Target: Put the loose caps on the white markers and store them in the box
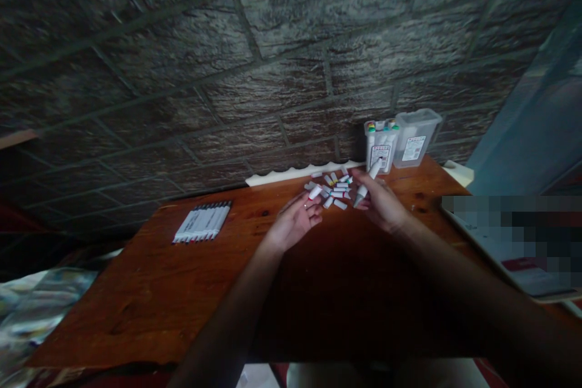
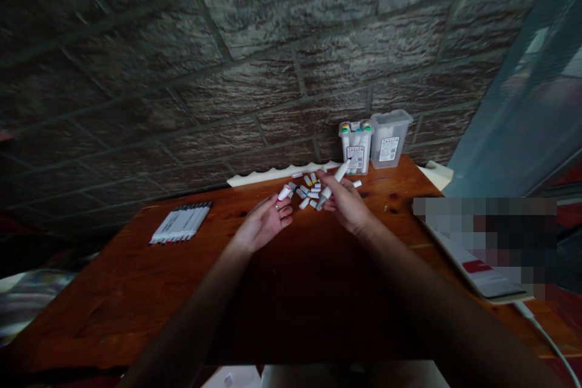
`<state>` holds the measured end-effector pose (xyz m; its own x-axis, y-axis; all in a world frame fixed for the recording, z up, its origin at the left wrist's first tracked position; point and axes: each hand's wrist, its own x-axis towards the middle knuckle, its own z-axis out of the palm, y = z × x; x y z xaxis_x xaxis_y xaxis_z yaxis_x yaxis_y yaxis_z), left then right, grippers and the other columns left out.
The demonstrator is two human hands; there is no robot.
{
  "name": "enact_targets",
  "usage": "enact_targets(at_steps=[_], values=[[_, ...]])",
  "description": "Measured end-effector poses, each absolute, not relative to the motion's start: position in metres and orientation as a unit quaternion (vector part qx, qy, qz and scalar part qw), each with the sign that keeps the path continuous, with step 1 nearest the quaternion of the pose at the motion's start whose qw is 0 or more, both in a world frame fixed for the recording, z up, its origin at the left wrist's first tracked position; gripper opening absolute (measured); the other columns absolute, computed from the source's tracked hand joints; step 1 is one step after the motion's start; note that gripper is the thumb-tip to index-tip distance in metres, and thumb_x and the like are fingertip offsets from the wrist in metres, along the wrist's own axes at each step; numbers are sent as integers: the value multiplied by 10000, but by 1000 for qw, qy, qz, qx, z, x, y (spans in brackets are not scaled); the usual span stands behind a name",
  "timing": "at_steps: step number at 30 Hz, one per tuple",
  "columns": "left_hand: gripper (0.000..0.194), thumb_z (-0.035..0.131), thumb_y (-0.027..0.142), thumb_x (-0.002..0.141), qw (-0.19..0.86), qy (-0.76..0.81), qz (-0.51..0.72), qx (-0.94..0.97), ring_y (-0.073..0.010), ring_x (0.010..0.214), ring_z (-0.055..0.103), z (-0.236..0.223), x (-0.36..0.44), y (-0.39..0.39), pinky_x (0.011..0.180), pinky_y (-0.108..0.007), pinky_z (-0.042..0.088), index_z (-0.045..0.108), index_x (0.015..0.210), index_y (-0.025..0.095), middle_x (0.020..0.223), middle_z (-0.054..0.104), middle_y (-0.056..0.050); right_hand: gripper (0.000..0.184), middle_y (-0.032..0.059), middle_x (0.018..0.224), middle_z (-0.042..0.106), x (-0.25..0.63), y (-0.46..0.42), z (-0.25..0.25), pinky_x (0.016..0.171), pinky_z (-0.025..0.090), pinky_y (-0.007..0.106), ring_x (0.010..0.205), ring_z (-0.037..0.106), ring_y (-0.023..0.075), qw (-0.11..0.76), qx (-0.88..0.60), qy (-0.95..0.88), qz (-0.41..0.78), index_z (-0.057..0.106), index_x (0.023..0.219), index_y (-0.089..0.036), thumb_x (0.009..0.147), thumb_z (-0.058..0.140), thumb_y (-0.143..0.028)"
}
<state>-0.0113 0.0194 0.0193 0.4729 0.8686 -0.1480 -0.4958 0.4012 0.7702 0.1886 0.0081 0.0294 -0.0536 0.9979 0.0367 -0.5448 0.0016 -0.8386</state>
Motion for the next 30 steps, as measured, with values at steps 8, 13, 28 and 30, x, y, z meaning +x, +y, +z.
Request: enact_targets(at_steps=[8,13,28,30], values=[[197,687,282,818,812,256,409,330,-101,676,567,22,-12,14,624,-227,448,645,952,144,827,647,-21,392,-60,475,436,186,7,26,403,137,234,390,278,43,625,-339,-390,585,615,713,-185,746,689,-569],[245,758,228,757,768,276,430,386,-86,664,560,23,-10,10,611,-212,440,652,961,142,833,639,-22,354,-27,572,538,185,7,25,388,166,226,405,336,41,640,-346,-385,568,642,765,-185,739,713,-531],[250,752,247,761,692,292,458,476,-74,643,532,21,-10,13,598,-218,418,724,997,169,863,663,-38,139,14,891,699,180,-4,30,826,516,349,851,644,166,614,-333,-594,399,693,895,-225,778,714,-297],[234,748,252,766,685,290,461,484,-71,632,526,20,-10,13,589,-214,410,725,984,169,841,654,-32,121,21,912,705,180,-5,29,835,522,352,864,652,168,611,-332,-610,381,689,906,-222,796,695,-272]])
